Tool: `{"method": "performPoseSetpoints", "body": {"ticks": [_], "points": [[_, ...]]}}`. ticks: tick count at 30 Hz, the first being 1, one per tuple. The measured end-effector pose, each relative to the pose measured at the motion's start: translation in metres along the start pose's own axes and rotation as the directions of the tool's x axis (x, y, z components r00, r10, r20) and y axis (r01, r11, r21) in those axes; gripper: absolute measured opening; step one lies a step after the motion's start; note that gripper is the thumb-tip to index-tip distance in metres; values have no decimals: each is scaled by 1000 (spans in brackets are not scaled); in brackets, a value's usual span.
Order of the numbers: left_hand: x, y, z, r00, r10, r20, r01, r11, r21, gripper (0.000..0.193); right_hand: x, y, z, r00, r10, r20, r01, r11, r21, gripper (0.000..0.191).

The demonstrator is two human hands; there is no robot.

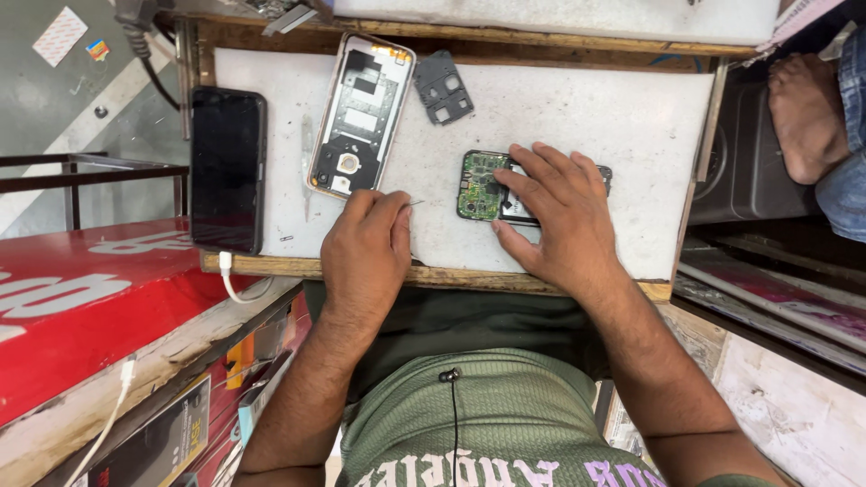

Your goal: The person works at a repair bench transferring a phone motherboard into a replacement chassis. They align the main board with the midframe, press it into place, fit the battery and rear housing, then use a red-handled screwdriver to drive screws and secure the reassembled phone.

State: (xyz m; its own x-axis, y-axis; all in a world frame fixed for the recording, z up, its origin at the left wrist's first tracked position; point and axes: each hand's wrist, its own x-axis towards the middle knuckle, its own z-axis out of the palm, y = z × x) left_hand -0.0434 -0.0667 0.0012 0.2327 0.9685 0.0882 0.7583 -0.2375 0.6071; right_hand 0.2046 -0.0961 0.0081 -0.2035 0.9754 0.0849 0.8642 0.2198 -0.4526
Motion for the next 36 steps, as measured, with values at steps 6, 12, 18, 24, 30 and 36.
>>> {"method": "performPoseSetpoints", "body": {"ticks": [6, 12, 18, 24, 30, 36], "points": [[-1, -3, -3, 998, 52, -40, -52, 999, 17, 13, 7, -10, -8, 999, -24, 43, 25, 999, -26, 58], [-1, 0, -11, 997, 1, 83, -6, 999, 52, 17, 19, -14, -20, 989, -64, 131, 65, 998, -5, 60], [8, 7, -10, 998, 59, 19, -55, 986, -157, 13, 28, -20, -11, 996, -85, 30, 84, 996, 36, 47], [27, 16, 11, 1000, 7, 28, 4, 929, -370, 15, 26, -14, -7, 996, -93, 12, 93, 995, 29, 41], [37, 18, 15, 995, -16, 97, 49, 937, -345, 13, 28, -11, -6, 996, -91, 18, 91, 996, 21, 39], [47, 16, 13, 957, -123, 261, 216, 905, -366, 12, 30, -9, -5, 992, -113, 48, 112, 994, 14, 53]]}}
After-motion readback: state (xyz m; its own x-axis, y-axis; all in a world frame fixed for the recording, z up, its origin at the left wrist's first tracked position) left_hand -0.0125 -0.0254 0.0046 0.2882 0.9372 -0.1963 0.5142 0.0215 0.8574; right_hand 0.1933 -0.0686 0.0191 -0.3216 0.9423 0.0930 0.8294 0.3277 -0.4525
